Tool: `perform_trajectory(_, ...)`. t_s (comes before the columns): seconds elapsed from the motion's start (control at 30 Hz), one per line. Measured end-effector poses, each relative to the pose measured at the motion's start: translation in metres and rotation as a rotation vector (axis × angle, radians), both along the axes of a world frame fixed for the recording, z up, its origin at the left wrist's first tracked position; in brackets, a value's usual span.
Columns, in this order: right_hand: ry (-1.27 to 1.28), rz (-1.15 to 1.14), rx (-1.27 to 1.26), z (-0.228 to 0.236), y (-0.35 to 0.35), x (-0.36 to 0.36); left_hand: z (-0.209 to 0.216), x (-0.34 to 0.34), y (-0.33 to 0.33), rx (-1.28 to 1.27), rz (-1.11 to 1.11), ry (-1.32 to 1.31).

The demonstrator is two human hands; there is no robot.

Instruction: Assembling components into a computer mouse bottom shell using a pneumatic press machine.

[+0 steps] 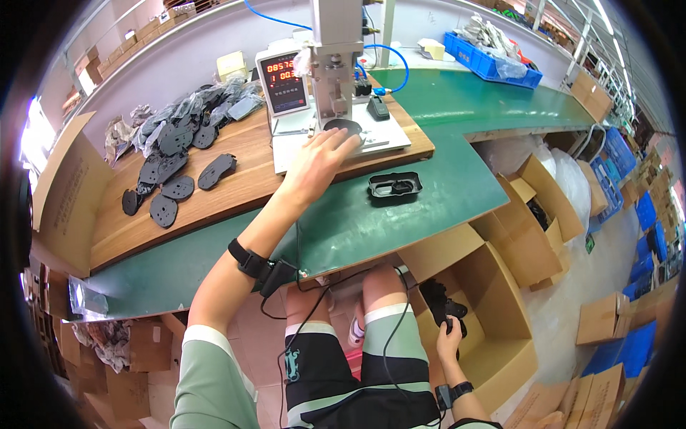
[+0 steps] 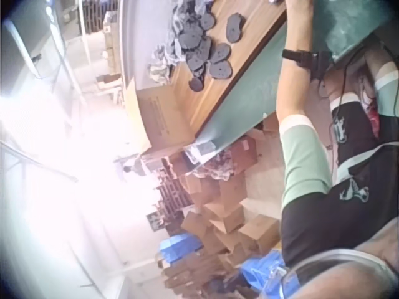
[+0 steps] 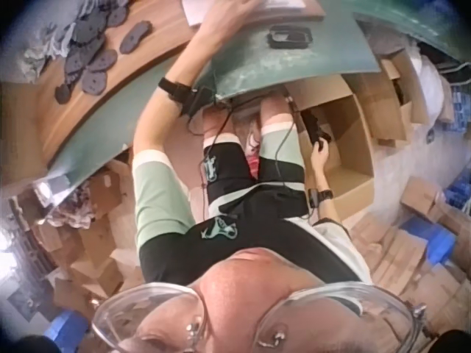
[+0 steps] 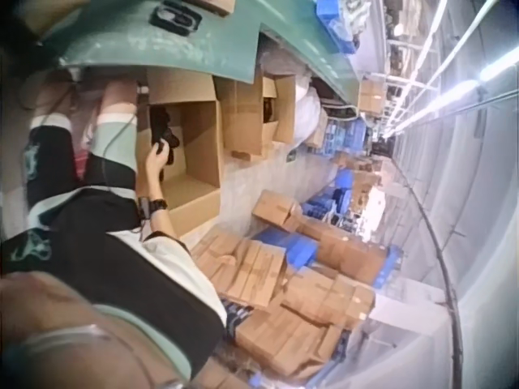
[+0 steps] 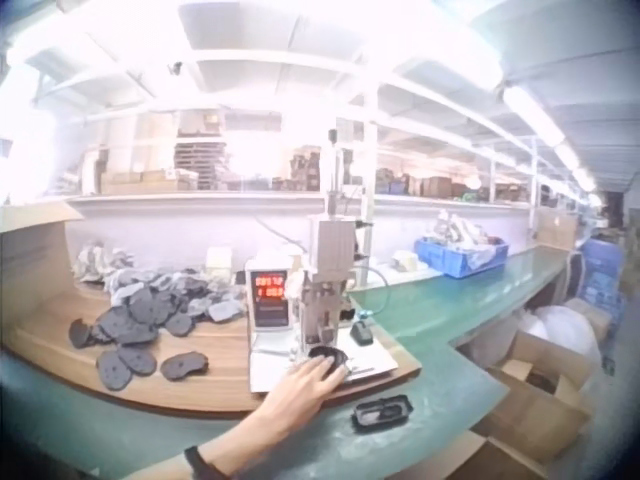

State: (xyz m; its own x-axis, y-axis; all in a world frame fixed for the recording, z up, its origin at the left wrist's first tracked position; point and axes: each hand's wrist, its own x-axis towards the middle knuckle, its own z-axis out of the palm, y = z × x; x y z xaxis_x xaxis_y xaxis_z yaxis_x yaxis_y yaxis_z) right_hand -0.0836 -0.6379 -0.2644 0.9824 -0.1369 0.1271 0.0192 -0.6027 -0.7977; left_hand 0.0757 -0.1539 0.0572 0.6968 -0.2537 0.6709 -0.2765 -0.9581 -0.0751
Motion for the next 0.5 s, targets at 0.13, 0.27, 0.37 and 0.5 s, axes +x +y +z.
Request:
perform_trajectory(0.13, 0.052, 0.057, -0.078, -0.037, -0.015, 0.012, -0.009, 0.006, -0.003, 0.029, 0.004, 0.005)
perform_trajectory(0.27, 0.07, 0.078, -0.126, -0.043, -0.014, 0.036, -0.011, 0.007, -0.009, 0.07, 0.031, -0.004)
perform_trajectory(0.37, 0.18, 0.107, -0.194, -0.051, -0.015, 0.053, -0.014, 0.008, -0.007, 0.074, 0.065, -0.004)
perform_trajectory(0.5, 0.495, 0.133, -0.234, -0.073, -0.024, 0.064, -0.015, 0.008, -0.011, -0.01, 0.065, 0.014)
